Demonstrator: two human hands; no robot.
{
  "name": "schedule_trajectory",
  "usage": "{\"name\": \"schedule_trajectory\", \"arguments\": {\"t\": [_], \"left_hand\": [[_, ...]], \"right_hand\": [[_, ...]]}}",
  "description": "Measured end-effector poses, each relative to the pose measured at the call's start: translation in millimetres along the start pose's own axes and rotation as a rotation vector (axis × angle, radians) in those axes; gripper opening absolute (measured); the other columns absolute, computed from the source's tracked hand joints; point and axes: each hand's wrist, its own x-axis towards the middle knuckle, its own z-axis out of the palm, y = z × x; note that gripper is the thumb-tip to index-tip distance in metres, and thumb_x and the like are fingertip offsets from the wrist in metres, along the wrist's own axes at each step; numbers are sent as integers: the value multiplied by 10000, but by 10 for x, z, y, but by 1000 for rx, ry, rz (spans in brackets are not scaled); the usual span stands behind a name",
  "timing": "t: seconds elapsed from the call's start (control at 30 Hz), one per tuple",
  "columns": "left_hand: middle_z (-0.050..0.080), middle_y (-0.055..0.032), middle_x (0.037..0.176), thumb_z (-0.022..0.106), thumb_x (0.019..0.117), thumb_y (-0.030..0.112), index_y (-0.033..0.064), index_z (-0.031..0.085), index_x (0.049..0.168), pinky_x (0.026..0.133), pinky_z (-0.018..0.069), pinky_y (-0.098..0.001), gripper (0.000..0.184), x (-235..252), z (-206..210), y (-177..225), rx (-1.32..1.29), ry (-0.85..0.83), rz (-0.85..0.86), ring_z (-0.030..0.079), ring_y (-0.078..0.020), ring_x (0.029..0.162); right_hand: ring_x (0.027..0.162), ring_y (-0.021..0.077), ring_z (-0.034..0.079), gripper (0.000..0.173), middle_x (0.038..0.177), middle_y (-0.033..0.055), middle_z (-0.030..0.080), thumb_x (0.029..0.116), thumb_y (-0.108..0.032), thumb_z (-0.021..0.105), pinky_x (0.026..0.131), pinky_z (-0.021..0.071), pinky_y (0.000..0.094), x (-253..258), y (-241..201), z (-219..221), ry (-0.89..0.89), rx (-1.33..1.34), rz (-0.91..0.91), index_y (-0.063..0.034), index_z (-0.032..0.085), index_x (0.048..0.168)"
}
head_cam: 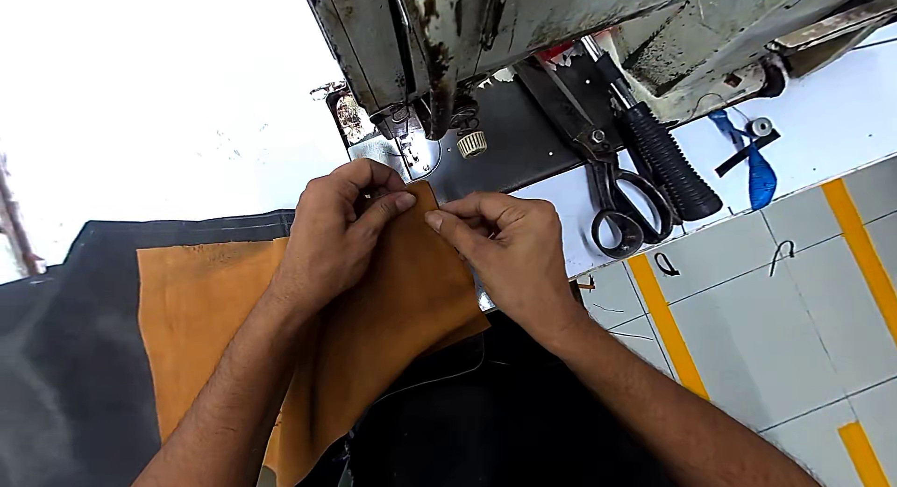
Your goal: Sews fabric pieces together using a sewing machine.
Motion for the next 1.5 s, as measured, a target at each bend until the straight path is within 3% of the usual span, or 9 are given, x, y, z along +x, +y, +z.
{"name": "schedule_trajectory", "arguments": {"t": [0.37,0.47,0.57,0.67,0.77,0.97,1.27,1.4,1.5], "left_hand": [[641,88,738,685,986,311,190,705,970,575,473,-208,124,69,-65,103,99,-19,-155,587,-5,633],[637,47,738,690,991,317,164,726,956,622,490,-314,161,200,-44,168,253,-34,-268,592,-69,657],[690,-57,832,691,992,288,103,740,948,731,540,-464,196,392,22,234,377,-75,-387,665,-205,787],[715,-105,889,703,978,293,89,747,931,773,548,-528,214,536,65,225,442,-100,-451,695,-276,866],[706,-127,932,707,973,319,80,732,926,801,541,-538,245,595,34,222,483,-121,-454,689,-301,910],[659,-103,811,705,965,335,100,682,807,696,506,-504,284,645,-7,215,510,-116,-465,655,-278,803],[658,-96,816,719,958,352,108,684,808,695,500,-494,289,681,-33,205,524,-130,-459,649,-267,800],[689,-106,879,739,941,352,112,706,850,746,522,-523,259,695,-35,184,517,-126,-455,675,-281,869],[705,-112,902,766,921,332,104,723,896,768,538,-531,233,633,-5,119,509,-42,-353,689,-290,888]], "right_hand": [[583,9,634,104,731,-74,726,939,-243,754,527,531,216,116,31,24,-17,-32,30,-150,798,924],[533,43,623,115,695,-61,716,929,-266,768,498,533,259,285,64,61,-84,-59,134,-158,802,910],[499,78,635,132,666,-30,713,921,-264,777,492,562,297,492,61,132,-143,-116,248,-143,794,871],[470,97,637,165,637,-13,704,899,-284,798,476,573,307,626,15,174,-164,-187,328,-134,771,836],[455,102,627,197,621,-6,695,889,-307,807,454,558,306,693,20,200,-163,-199,353,-129,758,819],[464,104,635,193,632,-11,702,887,-311,804,452,559,303,761,48,224,-162,-204,343,-138,764,812],[474,110,657,188,640,-8,710,879,-288,815,465,590,306,780,74,236,-148,-175,334,-122,757,814],[473,109,654,188,638,-8,709,873,-290,820,466,587,305,777,68,238,-141,-169,340,-123,761,810],[478,116,663,188,647,-1,711,870,-269,824,468,598,310,770,63,242,-126,-150,344,-111,744,810]]}}
